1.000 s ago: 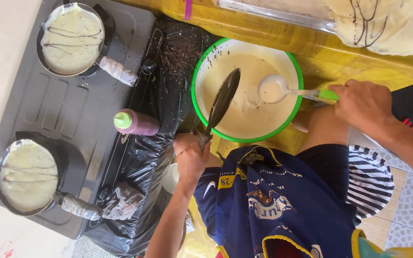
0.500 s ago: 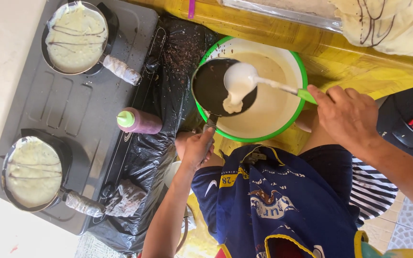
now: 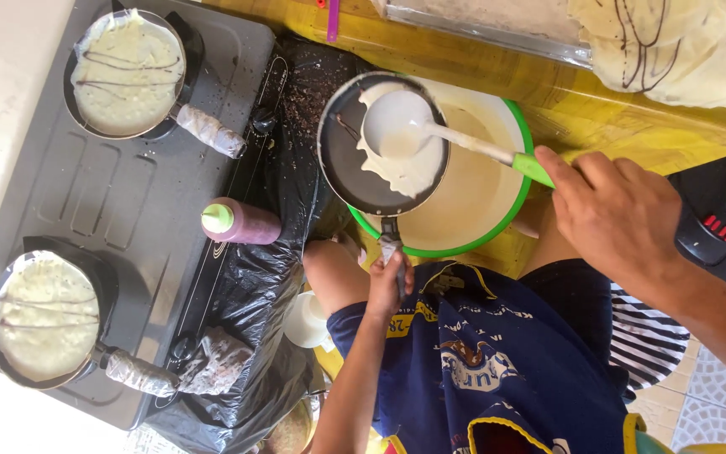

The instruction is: The person is making thin crepes by applying oil from a squeeze bottle, ladling batter into small pans, swirling the batter to cover the surface, and cooking them on a gas stove.

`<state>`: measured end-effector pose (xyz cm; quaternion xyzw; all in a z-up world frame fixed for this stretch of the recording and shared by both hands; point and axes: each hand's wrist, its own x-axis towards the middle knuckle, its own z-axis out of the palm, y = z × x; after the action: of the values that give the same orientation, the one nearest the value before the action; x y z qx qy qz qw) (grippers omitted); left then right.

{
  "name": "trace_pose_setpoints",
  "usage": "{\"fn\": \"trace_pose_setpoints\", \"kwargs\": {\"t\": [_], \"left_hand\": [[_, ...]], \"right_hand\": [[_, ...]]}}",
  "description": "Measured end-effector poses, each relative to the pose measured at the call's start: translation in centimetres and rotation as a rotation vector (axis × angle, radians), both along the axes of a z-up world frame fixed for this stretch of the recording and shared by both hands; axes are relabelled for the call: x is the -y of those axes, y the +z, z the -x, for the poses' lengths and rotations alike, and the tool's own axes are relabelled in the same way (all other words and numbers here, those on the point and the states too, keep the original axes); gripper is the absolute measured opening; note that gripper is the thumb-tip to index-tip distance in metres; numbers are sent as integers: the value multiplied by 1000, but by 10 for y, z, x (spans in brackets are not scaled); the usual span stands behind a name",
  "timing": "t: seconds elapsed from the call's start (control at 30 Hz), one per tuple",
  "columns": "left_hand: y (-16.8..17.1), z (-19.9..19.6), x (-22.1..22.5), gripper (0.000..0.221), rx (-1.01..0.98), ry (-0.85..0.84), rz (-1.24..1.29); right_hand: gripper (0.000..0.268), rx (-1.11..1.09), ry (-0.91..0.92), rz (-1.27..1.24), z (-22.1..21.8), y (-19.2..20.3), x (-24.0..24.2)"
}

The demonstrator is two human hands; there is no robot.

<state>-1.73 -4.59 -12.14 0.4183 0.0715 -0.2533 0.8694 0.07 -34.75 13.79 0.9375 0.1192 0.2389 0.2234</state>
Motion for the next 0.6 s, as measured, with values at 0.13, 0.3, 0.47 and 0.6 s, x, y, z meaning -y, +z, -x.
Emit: {"fn": "trace_pose_setpoints", "kwargs": {"t": [0.13, 0.3, 0.47, 0.6], "left_hand": [[28, -18, 24, 28, -3, 115, -135], [70, -33, 28, 39, -202, 16, -36], [92, -62, 4, 48, -532, -343, -208], [140, -71, 5, 51, -450, -467, -562]], "right_hand": [[38, 23, 53, -3, 18, 11, 0], [32, -6, 10, -40, 23, -4, -10], [52, -230, -221, -147, 16, -45, 4], [56, -256, -346, -229, 15, -70, 21]]}}
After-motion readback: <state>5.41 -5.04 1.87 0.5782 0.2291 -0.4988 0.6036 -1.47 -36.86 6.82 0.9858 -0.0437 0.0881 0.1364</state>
